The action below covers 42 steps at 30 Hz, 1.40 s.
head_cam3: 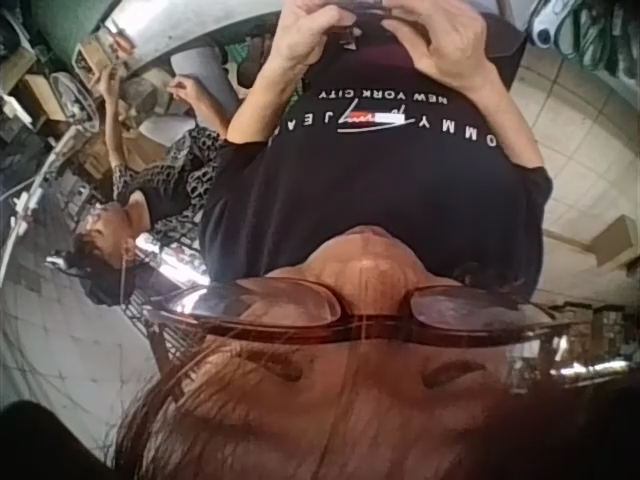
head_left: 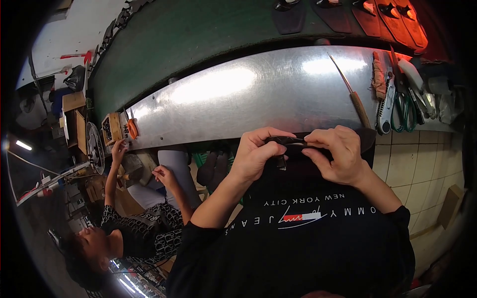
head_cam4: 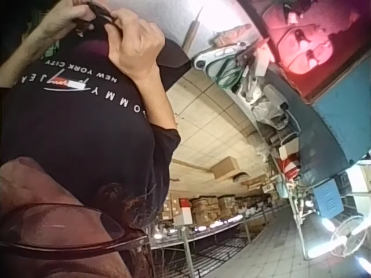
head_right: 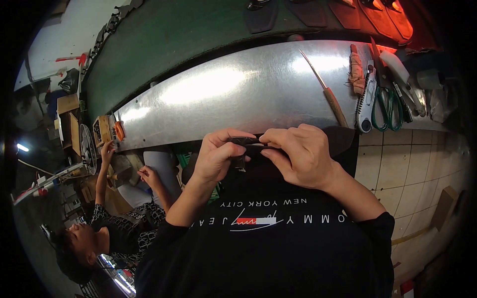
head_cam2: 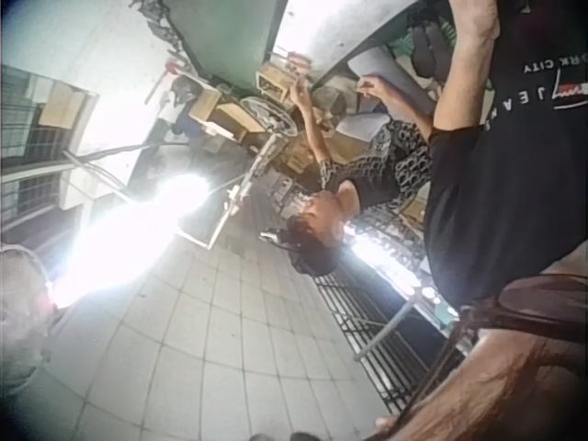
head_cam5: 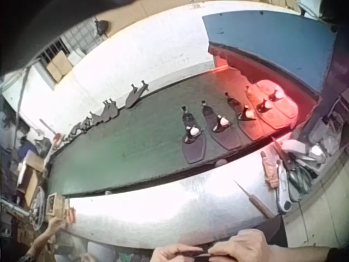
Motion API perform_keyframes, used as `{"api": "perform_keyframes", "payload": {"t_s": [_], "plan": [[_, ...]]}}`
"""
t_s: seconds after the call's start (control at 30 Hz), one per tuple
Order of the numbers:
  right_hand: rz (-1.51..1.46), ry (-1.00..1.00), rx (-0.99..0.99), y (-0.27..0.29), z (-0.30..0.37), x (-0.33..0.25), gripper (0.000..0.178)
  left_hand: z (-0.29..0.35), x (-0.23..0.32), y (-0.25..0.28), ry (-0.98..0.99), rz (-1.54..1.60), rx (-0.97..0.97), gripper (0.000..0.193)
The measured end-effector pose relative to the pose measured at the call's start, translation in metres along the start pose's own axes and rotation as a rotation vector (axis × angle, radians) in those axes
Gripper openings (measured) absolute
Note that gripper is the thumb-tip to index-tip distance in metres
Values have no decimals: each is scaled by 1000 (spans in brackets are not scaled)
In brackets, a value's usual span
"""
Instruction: The recorder is seen attaching shoe straps to the base of the shoe.
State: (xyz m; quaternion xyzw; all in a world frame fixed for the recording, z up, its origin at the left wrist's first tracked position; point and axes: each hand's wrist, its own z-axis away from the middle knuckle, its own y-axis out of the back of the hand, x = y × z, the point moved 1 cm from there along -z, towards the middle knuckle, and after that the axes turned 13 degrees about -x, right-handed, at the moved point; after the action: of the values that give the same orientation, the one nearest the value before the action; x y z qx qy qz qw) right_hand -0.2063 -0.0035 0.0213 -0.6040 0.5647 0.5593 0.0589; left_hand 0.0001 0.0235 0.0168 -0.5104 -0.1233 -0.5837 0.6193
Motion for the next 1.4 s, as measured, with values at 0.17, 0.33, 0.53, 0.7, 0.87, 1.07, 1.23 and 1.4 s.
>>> {"api": "perform_keyframes", "payload": {"t_s": [0.17, 0.33, 0.53, 0.7, 0.87, 1.07, 1.23, 1.4], "plan": [[-15, -96, 13, -4, 2, 2, 30, -3, -10, -4, 7, -1, 105, 18], [-30, -172, -57, -8, 4, 4, 27, -4, -19, 0, -28, -80, 141, 15], [-101, -182, -45, -12, 4, 4, 19, -4, -19, -6, -17, -181, 168, 8], [-220, -257, -206, -2, -8, 0, 12, 0, -7, -10, -86, -327, 149, 8], [174, -80, -13, 39, -42, 9, 27, 15, 7, 22, -260, -102, 303, 5], [425, -552, 150, 41, -16, 79, 34, 6, -8, 72, -330, 698, 213, 37], [499, -502, 170, 16, 1, 91, 30, -5, -18, 65, -288, 753, 214, 36], [-519, -484, 74, -12, 1, 33, 25, -14, -18, 43, -127, 1110, 157, 25]]}}
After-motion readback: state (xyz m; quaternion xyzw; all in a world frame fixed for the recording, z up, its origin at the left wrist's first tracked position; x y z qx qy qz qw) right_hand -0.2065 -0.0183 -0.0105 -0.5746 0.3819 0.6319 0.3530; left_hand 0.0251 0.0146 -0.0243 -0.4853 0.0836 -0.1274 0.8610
